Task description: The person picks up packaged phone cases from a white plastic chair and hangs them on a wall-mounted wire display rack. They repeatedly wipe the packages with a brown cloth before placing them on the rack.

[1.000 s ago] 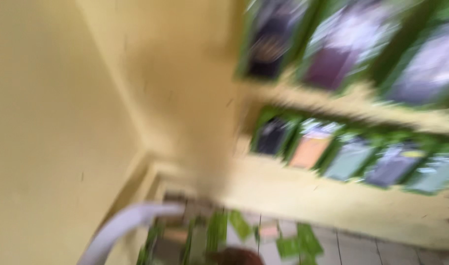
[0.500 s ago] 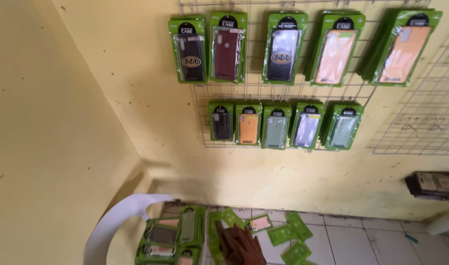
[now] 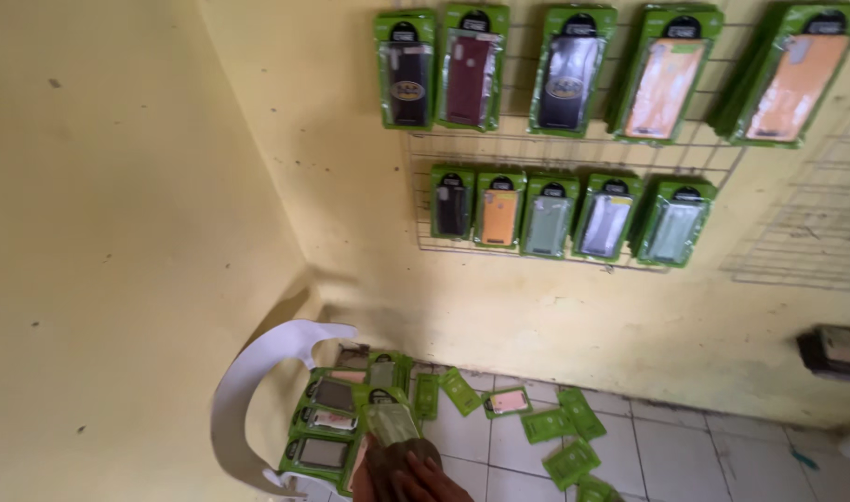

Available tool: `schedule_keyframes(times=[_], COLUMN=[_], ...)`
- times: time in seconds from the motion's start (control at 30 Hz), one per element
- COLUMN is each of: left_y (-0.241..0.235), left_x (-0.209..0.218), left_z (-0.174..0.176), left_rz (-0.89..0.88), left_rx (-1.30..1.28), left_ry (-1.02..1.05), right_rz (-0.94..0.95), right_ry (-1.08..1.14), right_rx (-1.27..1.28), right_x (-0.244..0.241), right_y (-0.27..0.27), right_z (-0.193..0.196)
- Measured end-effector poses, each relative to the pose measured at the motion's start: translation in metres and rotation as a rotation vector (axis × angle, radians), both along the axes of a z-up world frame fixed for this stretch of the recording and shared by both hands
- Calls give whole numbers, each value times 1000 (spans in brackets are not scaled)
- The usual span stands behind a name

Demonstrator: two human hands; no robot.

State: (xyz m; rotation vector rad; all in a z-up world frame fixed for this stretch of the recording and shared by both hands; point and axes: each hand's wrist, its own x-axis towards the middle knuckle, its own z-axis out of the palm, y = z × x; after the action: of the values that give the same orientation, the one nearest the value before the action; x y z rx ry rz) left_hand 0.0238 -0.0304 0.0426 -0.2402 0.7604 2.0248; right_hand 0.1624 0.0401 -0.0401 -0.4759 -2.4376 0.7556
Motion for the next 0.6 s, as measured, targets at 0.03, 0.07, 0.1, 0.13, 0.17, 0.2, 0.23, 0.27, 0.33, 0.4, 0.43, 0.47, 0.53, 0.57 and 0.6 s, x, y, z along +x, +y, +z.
schedule_keyframes(times=[0.03,0.07,0.1,0.13,0.17,0.2,0.23,0.27,0.33,0.4,0.43,0.47,0.53,0.57,0.6], left_y=[-5,-8,-13,-16,-17,-17,-16,-14,-11,-15,-19,-27,-40,-48,-50], left_x=[1,2,6,10,12,15,19,24,28,28,28,26,17,13,13], left_z=[4,7,6,4,2,1,-3,-6,-7,-3,2,8,24,32,36], left_rz=[9,6,7,7,9,13,82,150,284,398,428,457,434,384,333], left_rx=[16,38,61,75,65,63,-31,-124,-220,-232,-240,-247,-253,-255,-257], left_ry=[-14,-57,-96,-117,-87,-51,59,171,293,312,242,171,107,109,111], right_rz=[-32,-63,-96,-131,-167,-205,-240,-276,-238,-135,-130,-146,-170,-210,-277], right_ry=[80,157,230,299,371,440,407,373,309,258,255,275,347,362,393], right_rx=[-191,-384,-579,-774,-969,-1164,-1219,-1273,-1290,-1272,-1346,-1436,-1587,-1544,-1471], right_x=[4,10,20,31,41,48,53,55,50,47,48,52,61,71,81], right_y=[0,4,10,18,29,35,39,41,42,43,45,52,75,85,94], right_z=[0,0,-1,-2,-2,-3,-6,-10,-17,-24,-25,-22,-3,12,30])
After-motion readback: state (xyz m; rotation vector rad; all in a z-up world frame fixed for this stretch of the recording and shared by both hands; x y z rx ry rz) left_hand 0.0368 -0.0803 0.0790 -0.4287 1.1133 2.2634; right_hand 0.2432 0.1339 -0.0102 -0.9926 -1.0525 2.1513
